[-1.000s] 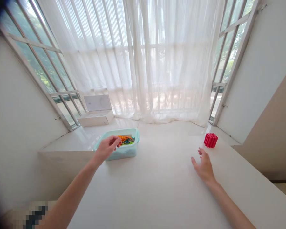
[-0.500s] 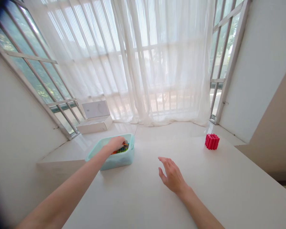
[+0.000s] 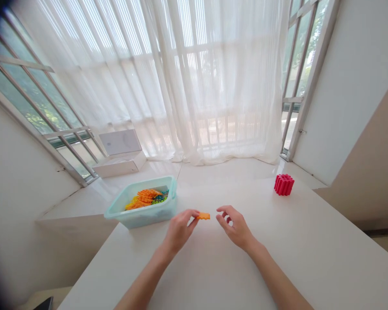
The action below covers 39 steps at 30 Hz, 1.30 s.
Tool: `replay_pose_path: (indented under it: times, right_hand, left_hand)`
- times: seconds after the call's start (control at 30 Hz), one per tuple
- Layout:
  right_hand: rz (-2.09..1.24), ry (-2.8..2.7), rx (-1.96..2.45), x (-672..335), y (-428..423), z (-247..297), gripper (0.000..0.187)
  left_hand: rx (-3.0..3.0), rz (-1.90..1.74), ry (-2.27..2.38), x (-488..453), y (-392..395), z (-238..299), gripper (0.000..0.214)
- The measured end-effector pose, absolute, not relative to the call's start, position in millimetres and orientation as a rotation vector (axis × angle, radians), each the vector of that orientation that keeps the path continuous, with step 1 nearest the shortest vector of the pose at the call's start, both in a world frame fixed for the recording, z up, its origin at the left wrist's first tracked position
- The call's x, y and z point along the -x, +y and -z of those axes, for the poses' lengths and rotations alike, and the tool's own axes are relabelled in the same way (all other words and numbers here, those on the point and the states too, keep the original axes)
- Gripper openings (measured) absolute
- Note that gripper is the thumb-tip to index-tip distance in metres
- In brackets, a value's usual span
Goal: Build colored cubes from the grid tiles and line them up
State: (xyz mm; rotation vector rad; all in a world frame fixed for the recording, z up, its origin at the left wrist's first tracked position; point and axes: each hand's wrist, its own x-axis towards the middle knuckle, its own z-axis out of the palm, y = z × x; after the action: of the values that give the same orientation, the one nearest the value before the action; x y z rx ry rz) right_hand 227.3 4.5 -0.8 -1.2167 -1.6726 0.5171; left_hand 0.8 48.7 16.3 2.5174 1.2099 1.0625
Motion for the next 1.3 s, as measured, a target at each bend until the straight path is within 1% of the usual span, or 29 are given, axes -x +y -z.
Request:
replay_pose_path:
  times: [0.07,0.13,0.2,0.27,0.37,0.53,0.7,0.87,0.93,1.17,1.3]
  right_hand:
    - [-0.563,-1.767,1.208,-229.3,4.7,3.8,0.020]
    - [-0.580,-1.875,1.214,-230.2,4.0,6.4,0.025]
    - [-0.588,-1.961,1.225,-229.8,2.4,7.3,0.034]
    - [-0.605,-2.033,1.230,-229.1,0.3,6.7,0.037]
    - [-0.651,-2.073,1.258,-229.1,-2.2,5.6,0.037]
    - [-0.703,-2.024,1.312,-233.2,-2.2,9.6,0.046]
    - [-0.728,-2.015,1.301,-235.9,-0.8,12.8,0.046]
    - [-0.760,-1.999,1.316,-236.4,-0.8,9.2,0.048]
    - [-0.759,-1.994,1.322,-236.0,-1.5,7.6,0.049]
    - [-0.744,-2.014,1.283,-235.9,-0.8,6.8,0.049]
    - [-0.685,-2.070,1.285,-237.1,0.3,3.2,0.042]
  left_hand:
    - [-2.520,-0.969,1.127,-12.3,39.5,4.1,0.012]
    - [-2.499,-0.877,1.097,-15.4,35.6,11.6,0.014]
    - [-2.506,-0.790,1.058,-13.6,34.7,10.9,0.010]
    - [-2.539,-0.708,0.987,-10.5,35.0,7.2,0.005]
    - [-2.555,-0.623,0.889,-7.1,35.7,3.3,0.009]
    - [-2.493,-0.592,0.841,-4.6,36.6,2.0,0.013]
    - [-2.492,-0.595,0.848,-7.1,37.2,4.2,0.018]
    - [-2.457,-0.635,0.916,-11.4,36.4,4.9,0.040]
    - [-2.430,-0.622,0.930,-12.1,34.8,3.4,0.046]
    - [-2.383,-0.637,0.912,-12.0,31.9,1.1,0.048]
    - [-2.383,-0.649,0.920,-11.4,33.3,2.5,0.054]
